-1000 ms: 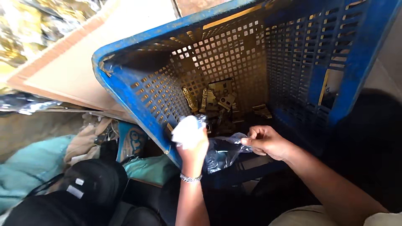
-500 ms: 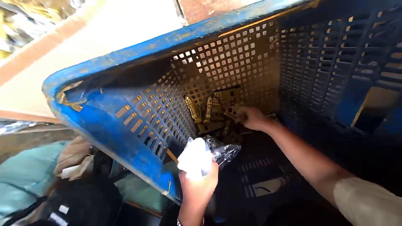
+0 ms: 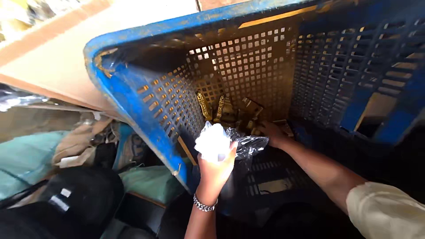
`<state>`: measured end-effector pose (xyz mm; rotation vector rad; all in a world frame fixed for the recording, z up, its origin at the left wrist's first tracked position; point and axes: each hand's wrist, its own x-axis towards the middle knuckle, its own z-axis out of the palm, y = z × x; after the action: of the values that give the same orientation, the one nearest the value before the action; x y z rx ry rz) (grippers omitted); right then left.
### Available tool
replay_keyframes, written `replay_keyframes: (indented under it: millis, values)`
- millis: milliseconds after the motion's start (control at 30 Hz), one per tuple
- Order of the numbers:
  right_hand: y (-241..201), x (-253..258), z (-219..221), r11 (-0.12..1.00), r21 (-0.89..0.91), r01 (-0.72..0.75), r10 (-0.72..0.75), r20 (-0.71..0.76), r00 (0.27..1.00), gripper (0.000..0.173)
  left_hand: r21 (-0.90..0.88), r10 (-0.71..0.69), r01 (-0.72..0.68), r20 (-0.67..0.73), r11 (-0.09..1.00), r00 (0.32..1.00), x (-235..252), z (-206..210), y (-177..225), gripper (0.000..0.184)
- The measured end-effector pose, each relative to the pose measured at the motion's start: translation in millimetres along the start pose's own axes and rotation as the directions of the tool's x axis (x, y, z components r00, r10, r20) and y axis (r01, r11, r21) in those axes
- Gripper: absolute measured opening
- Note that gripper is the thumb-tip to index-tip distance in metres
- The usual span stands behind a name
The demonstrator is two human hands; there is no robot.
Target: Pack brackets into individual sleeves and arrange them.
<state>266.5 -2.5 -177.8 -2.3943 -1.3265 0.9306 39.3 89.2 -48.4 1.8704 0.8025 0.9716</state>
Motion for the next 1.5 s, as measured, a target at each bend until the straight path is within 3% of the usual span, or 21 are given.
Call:
replay_keyframes:
  millis: [100,200,267,367,400,467,500,567,633,700,767,867,967,1133,1233,1267,1300,1367,1400,1433,1500]
  values:
    - [-12,-50,4,0.904,0.428,0.009,0.106,-0.243,0.964,0.041,0.031,0.038,-0.037,-0.023,0.999,0.999,1,-11,-3,0.051]
    - [-26,-108,-34,0.497,0.865,0.072,0.328,-0.264,0.907,0.05,0.046,0.104,-0.103,-0.007,0.994,0.995,4,-13,-4,0.043]
    - [-35,-137,-62,0.357,0.91,0.213,0.149,-0.28,0.948,0.049,0.083,0.12,-0.123,0.04,0.989,0.992,3,-7,-3,0.037]
    - [-63,-152,-82,0.469,0.859,0.207,-0.21,-0.12,0.97,0.047,0.029,0.028,-0.032,0.126,0.999,0.992,-7,3,6,0.039]
    - [-75,-148,-80,0.592,0.779,0.205,-0.224,-0.085,0.971,0.046,-0.037,-0.091,0.098,0.171,0.994,0.981,-11,5,15,0.043]
    - [-91,-133,-63,0.841,0.453,0.297,-0.216,-0.224,0.951,0.043,-0.22,-0.344,0.393,0.227,0.893,0.911,-11,6,33,0.042]
    - [-98,-127,-52,0.909,0.275,0.313,-0.237,-0.277,0.931,0.04,-0.292,-0.412,0.461,0.215,0.838,0.886,-9,7,37,0.038]
    - [-111,-123,-36,0.96,0.072,0.272,-0.259,-0.147,0.955,0.039,-0.314,-0.476,0.511,0.185,0.801,0.86,-7,3,36,0.038]
    - [-118,-122,-26,0.971,0.055,0.233,-0.234,0.001,0.972,0.048,-0.214,-0.457,0.499,0.215,0.84,0.863,-14,1,34,0.048]
    - [-116,-114,-23,0.97,0.153,0.188,-0.187,-0.024,0.982,0.056,-0.118,-0.334,0.376,0.27,0.919,0.903,-21,6,29,0.05]
    - [-112,-105,-25,0.905,0.395,0.16,-0.141,-0.077,0.987,0.072,-0.017,-0.234,0.252,0.322,0.967,0.918,-24,14,25,0.052]
    - [-109,-108,-42,0.624,0.78,0.053,-0.101,0.013,0.995,0.089,-0.02,-0.202,0.213,0.246,0.977,0.948,-18,19,17,0.067]
    - [-102,-117,-49,0.409,0.899,0.154,-0.097,-0.125,0.987,0.073,-0.136,-0.323,0.341,0.139,0.93,0.936,-5,9,21,0.063]
    - [-95,-109,-29,0.574,0.801,0.17,0.172,-0.321,0.931,0.064,-0.154,-0.287,0.382,0.426,0.912,0.858,-27,16,32,0.065]
    - [-83,-135,-51,0.64,0.754,0.146,0.203,-0.349,0.915,0.038,-0.278,-0.3,0.407,0.357,0.87,0.885,-19,7,31,0.049]
    - [-73,-151,-62,0.579,0.776,0.249,0.17,-0.414,0.894,0.027,-0.312,-0.316,0.414,0.32,0.855,0.893,-14,1,31,0.041]
    - [-60,-166,-74,0.419,0.802,0.426,0.104,-0.508,0.855,0.021,-0.324,-0.334,0.413,0.274,0.851,0.902,-11,-3,30,0.034]
    - [-38,-180,-96,-0.122,0.697,0.707,-0.149,-0.717,0.681,0.021,-0.27,-0.352,0.401,0.213,0.875,0.911,-7,-6,30,0.04]
    - [-40,-179,-109,-0.258,0.642,0.722,-0.25,-0.766,0.592,0.036,-0.213,-0.327,0.37,0.21,0.905,0.921,-9,-5,29,0.051]
    - [-49,-176,-114,-0.193,0.673,0.714,-0.3,-0.733,0.61,0.044,-0.145,-0.268,0.303,0.22,0.942,0.938,-12,0,26,0.059]
    - [-70,-166,-99,0.241,0.839,0.487,-0.247,-0.433,0.867,0.036,-0.055,-0.074,0.09,0.245,0.994,0.967,-20,13,18,0.062]
